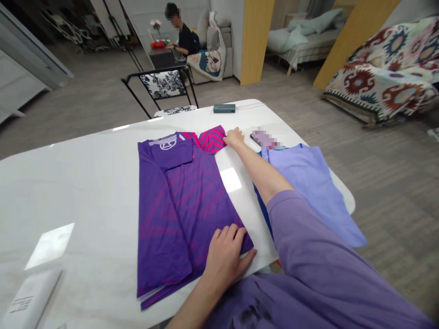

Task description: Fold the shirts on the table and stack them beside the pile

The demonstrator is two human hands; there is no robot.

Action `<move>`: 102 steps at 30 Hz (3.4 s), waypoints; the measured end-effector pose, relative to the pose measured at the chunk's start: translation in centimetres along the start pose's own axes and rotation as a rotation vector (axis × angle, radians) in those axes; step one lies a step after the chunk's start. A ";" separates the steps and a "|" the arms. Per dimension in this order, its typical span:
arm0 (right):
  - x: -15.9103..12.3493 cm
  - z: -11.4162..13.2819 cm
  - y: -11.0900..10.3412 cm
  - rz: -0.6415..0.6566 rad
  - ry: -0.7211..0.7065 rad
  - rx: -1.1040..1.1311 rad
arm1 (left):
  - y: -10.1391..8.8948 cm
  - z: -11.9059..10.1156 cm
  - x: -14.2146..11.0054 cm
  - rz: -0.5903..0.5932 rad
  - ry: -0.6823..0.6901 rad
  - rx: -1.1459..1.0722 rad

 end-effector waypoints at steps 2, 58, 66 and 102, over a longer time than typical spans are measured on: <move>-0.1 0.4 0.1 0.066 -0.098 0.024 | 0.3 -0.2 0.0 -0.006 0.014 0.031; -50.6 -3.5 5.9 0.365 -1.088 -0.130 | -3.9 13.5 -24.9 -0.094 0.061 -0.047; -54.8 -7.9 5.8 0.243 -1.046 -0.054 | -1.2 9.6 -28.6 -0.332 0.106 -0.047; -30.9 7.3 10.5 0.126 -0.741 -0.133 | -6.9 24.9 -4.9 -0.254 -0.324 0.015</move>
Point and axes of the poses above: each hand's wrist, its own x-axis towards the middle knuckle, its own y-axis out of the palm, z = x × y, the point moved 4 cm from there along x, towards the middle knuckle, and after that the axes turned 1 degree about x, right-handed, at the moved point
